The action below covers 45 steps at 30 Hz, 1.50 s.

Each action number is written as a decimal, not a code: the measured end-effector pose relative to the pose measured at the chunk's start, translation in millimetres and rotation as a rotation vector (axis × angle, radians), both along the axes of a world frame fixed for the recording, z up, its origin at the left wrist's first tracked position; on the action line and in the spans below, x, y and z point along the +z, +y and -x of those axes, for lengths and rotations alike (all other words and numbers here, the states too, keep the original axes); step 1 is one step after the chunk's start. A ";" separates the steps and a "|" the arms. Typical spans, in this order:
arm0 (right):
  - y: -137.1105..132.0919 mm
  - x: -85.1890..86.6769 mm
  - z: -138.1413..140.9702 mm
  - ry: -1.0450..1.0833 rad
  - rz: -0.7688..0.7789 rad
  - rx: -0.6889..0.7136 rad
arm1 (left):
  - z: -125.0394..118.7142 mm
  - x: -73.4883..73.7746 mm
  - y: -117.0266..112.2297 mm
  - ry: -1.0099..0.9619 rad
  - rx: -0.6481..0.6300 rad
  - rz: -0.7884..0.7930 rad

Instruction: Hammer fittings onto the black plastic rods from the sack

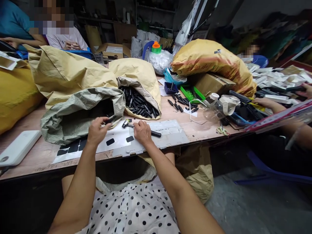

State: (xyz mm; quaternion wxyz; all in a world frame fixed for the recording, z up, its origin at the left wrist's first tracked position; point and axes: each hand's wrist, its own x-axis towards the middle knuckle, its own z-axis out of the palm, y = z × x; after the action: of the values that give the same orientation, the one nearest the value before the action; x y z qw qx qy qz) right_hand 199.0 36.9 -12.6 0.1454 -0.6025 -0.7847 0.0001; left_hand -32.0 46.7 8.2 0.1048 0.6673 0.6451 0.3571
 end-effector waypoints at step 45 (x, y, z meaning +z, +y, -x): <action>-51.0 4.1 -12.1 0.139 -0.080 0.123 | -21.8 -30.8 -30.0 -0.145 -0.182 0.215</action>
State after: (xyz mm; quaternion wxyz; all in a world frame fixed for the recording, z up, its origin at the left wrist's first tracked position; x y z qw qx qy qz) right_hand 211.1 -14.1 -8.4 0.2231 -0.5453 -0.8077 0.0197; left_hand -10.1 16.7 -22.6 0.2538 0.6806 0.6070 0.3222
